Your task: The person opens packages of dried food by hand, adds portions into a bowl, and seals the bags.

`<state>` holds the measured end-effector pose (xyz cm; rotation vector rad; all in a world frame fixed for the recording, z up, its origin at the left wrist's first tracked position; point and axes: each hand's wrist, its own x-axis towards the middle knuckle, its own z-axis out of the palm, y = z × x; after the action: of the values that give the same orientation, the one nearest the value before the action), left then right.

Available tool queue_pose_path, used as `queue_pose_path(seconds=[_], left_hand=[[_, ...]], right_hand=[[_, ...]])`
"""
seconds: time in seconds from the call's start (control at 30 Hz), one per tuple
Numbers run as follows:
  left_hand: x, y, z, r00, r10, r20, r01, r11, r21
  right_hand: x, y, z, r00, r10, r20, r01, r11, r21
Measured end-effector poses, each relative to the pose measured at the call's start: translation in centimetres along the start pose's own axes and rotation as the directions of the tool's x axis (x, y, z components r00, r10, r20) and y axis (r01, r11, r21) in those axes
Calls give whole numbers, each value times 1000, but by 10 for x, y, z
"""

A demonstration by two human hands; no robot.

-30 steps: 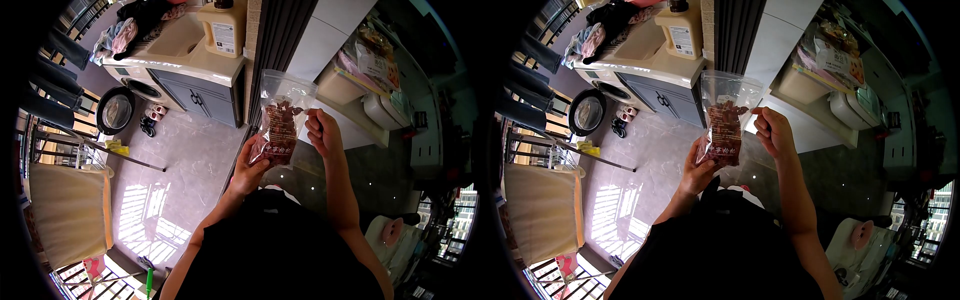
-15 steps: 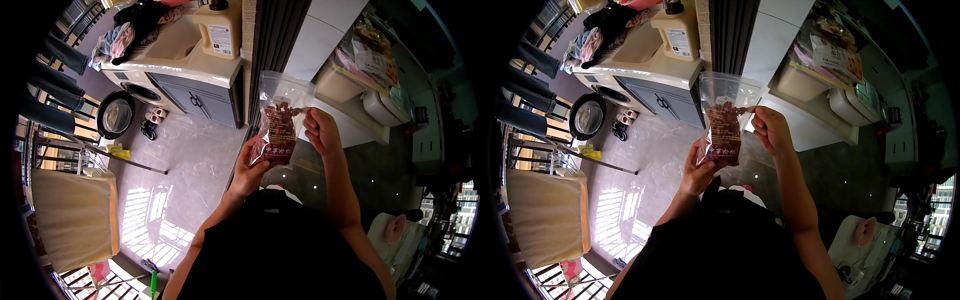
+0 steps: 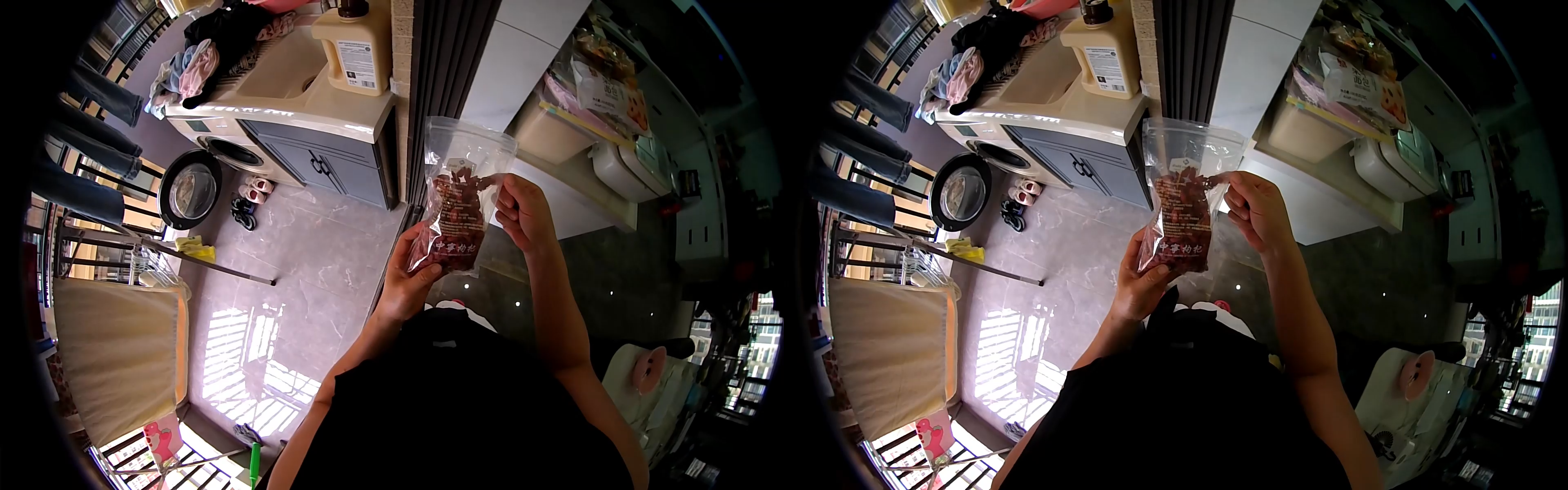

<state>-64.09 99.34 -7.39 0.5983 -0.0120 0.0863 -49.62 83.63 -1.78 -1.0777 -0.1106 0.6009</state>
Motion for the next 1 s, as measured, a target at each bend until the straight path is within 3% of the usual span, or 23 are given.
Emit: queue_pose_path(seconds=[1.0], left_hand=[[-4,-5,1,999,-27,-23,26,1000,-12]], right_hand=[[-5,-2,-1,999,13,-41,-13,1000,-10]])
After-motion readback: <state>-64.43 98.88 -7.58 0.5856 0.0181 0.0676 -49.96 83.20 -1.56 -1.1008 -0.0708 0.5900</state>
